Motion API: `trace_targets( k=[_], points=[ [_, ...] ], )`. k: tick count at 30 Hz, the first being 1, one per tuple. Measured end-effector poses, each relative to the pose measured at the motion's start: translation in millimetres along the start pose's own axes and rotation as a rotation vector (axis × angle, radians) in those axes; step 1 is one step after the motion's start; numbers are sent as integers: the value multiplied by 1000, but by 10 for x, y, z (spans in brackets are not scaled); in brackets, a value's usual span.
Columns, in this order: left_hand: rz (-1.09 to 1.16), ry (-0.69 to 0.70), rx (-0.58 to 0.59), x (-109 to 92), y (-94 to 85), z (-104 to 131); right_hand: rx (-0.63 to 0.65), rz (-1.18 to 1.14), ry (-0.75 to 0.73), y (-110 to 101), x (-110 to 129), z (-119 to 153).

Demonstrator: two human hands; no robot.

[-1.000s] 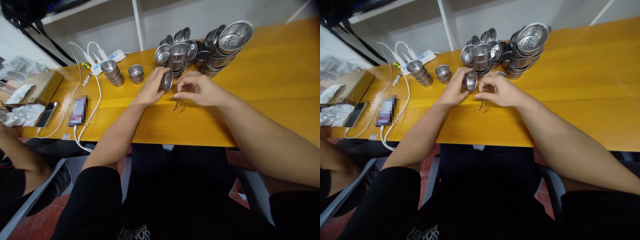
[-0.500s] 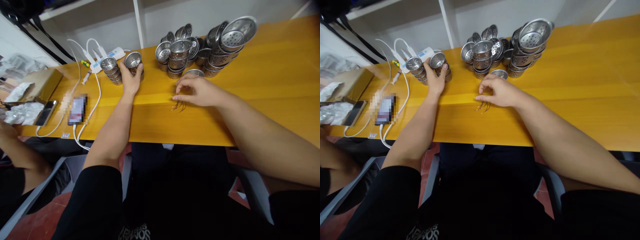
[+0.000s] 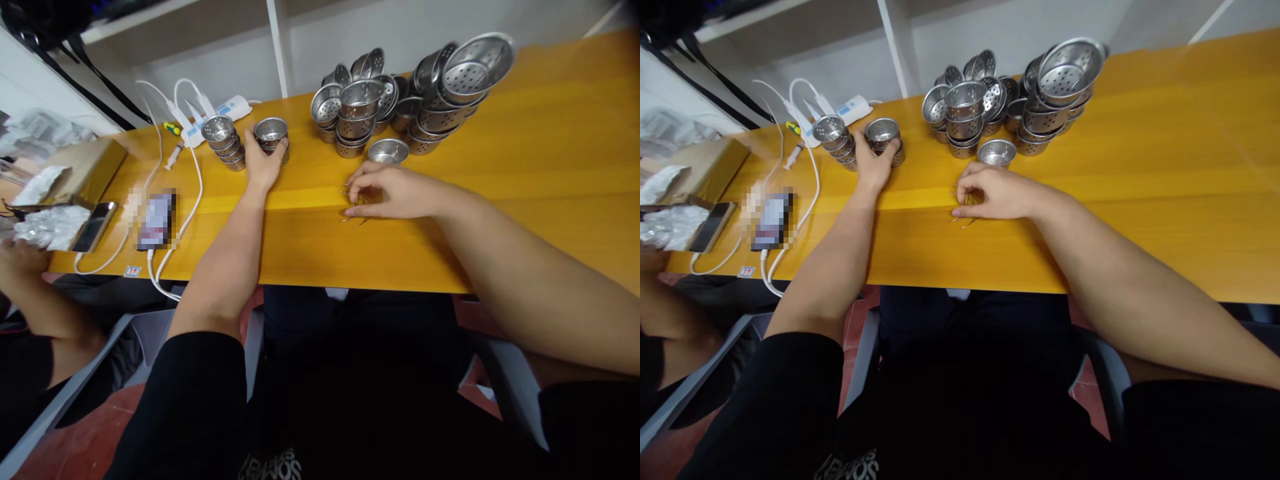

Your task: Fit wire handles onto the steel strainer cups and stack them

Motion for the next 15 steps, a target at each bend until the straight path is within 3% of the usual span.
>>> trace_targets(
  k=[5, 9, 15],
  points=[
    [13, 0, 18, 46, 31, -2, 71, 76, -49, 18, 25, -10],
    [42, -16, 40, -18, 34, 17, -94, 152, -1, -130, 78, -8],
    [77, -38, 57, -20, 48, 36, -312, 305, 234, -427, 48, 67]
  ],
)
Point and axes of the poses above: each hand's wrist, its own z-axis away from the middle knuckle, its own y-axis out of the palm, x = y × z, the point moved 7 cm from there along -z, towards the middle knuckle, and after that the axes turned 2 degrees about -y, right-handed, at the moved point
